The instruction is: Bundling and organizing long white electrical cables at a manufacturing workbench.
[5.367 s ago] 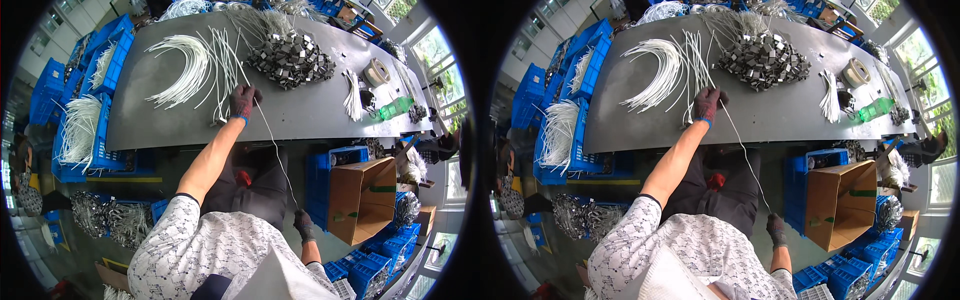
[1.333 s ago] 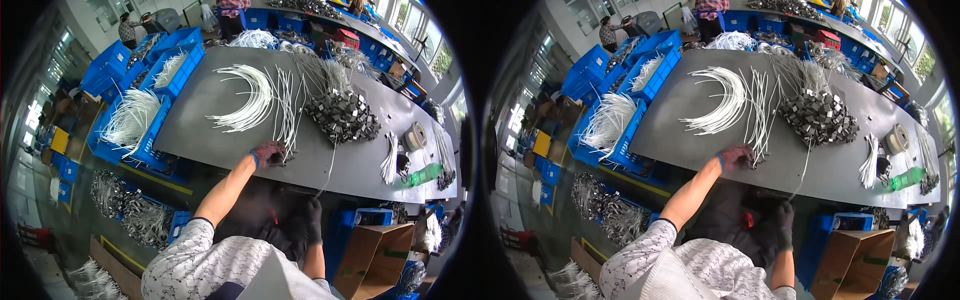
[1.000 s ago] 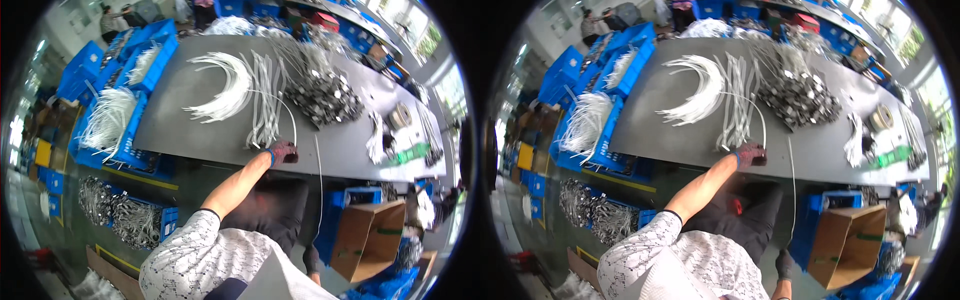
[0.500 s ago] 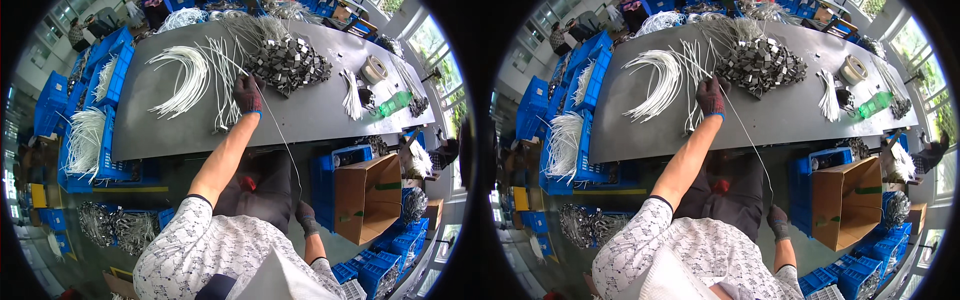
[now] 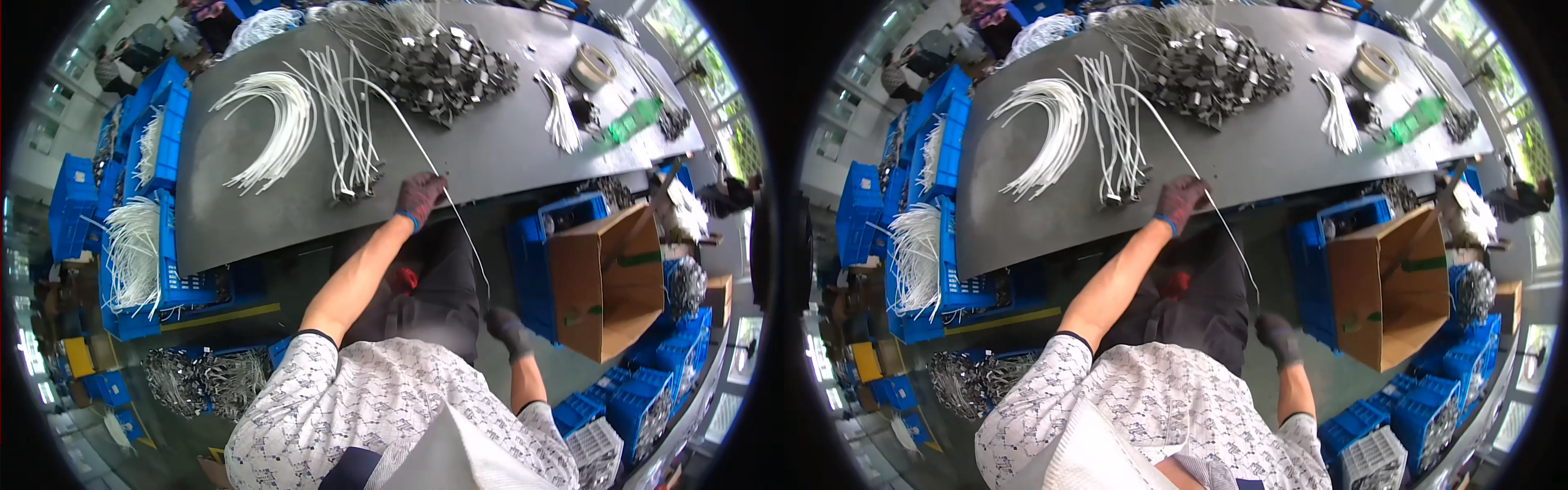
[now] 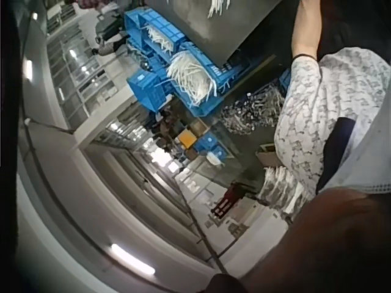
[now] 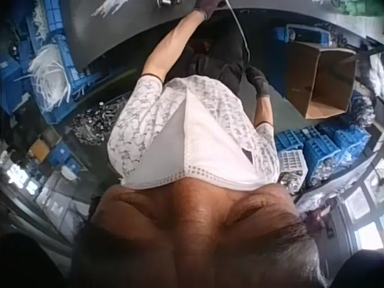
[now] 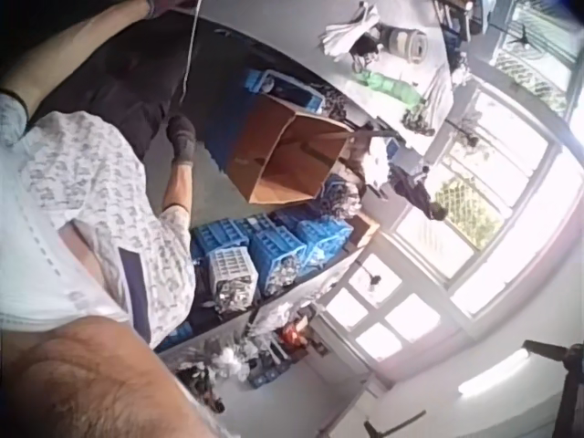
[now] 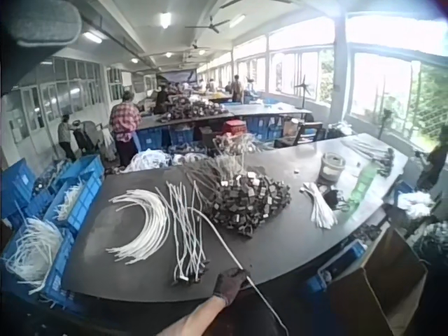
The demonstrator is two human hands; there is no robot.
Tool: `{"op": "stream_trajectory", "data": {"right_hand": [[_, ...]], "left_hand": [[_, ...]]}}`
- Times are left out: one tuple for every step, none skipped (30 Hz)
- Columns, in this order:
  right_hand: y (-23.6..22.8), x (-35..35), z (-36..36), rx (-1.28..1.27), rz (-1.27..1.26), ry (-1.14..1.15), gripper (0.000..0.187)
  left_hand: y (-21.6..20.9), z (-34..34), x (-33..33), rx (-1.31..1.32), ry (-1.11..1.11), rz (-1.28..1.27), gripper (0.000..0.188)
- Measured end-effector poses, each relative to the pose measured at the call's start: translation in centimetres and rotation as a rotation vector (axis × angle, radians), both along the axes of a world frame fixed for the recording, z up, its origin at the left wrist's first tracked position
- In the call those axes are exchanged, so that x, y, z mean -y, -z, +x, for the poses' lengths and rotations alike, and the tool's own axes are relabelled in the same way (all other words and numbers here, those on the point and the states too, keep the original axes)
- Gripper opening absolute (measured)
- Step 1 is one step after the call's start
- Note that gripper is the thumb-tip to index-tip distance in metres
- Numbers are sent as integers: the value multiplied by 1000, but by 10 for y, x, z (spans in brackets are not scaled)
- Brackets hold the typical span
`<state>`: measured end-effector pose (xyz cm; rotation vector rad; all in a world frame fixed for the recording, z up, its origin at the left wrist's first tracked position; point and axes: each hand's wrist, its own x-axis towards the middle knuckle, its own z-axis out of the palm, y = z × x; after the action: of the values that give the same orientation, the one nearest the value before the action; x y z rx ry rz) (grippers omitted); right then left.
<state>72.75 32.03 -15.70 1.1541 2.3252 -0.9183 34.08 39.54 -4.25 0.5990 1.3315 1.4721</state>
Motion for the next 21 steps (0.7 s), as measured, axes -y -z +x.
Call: {"op": "stream_trajectory", "data": {"right_hand": [[-9,-17,-21,-143,22,-17,24],[-33,-31,-57,-204,113,36,21],[-69,-45,-90,-448,208,3,20],[-91,-56,-120,-598,309,55,30],[-132,-57,-152,-681,1,324,37],[-163,-58,-172,-748,-312,591,45],[-168,-62,-174,-748,-312,602,45],[-169,-63,-177,-830,-423,723,52],[-168,-64,-181,-909,-535,842,59],[-162,-64,-187,-902,-542,842,59],[-151,-63,-193,-976,-384,779,63],[-137,-64,-197,-1046,-221,717,67],[-115,-69,-195,-1039,-222,722,67],[-89,-77,-194,-1044,-31,451,49],[-83,-82,-198,-1029,155,177,77],[-76,-86,-203,-1025,152,177,77],[-80,-86,-213,-1074,265,72,78],[-84,-87,-224,-1120,378,-33,79],[-86,-87,-234,-1120,371,-42,79],[-85,-88,-242,-1088,422,-4,70],[-85,-89,-249,-1055,472,33,63]], "left_hand": [[-9,0,-2,11,21,-10,17],[-14,-2,-2,29,72,-24,18],[-15,-4,2,43,109,-38,19],[-16,2,4,51,124,-44,19],[-15,2,8,115,123,-13,20],[-14,0,12,178,121,19,21],[-17,-2,14,179,130,14,21],[-20,-8,19,197,155,30,21],[-22,-14,25,215,177,48,21],[-25,-20,30,165,225,39,24],[-33,-20,36,170,219,33,24],[-43,-17,42,134,235,33,25],[-49,-13,48,97,252,34,26],[-53,-14,53,98,248,31,26],[-54,-14,58,-59,272,7,26],[-54,-14,61,-215,297,-15,27],[-48,-14,65,-212,287,-19,27],[-39,-14,68,-252,273,26,27],[-32,-15,71,-292,258,72,28],[-36,-16,73,-381,223,83,26],[-33,-16,75,-377,218,82,26]]}}
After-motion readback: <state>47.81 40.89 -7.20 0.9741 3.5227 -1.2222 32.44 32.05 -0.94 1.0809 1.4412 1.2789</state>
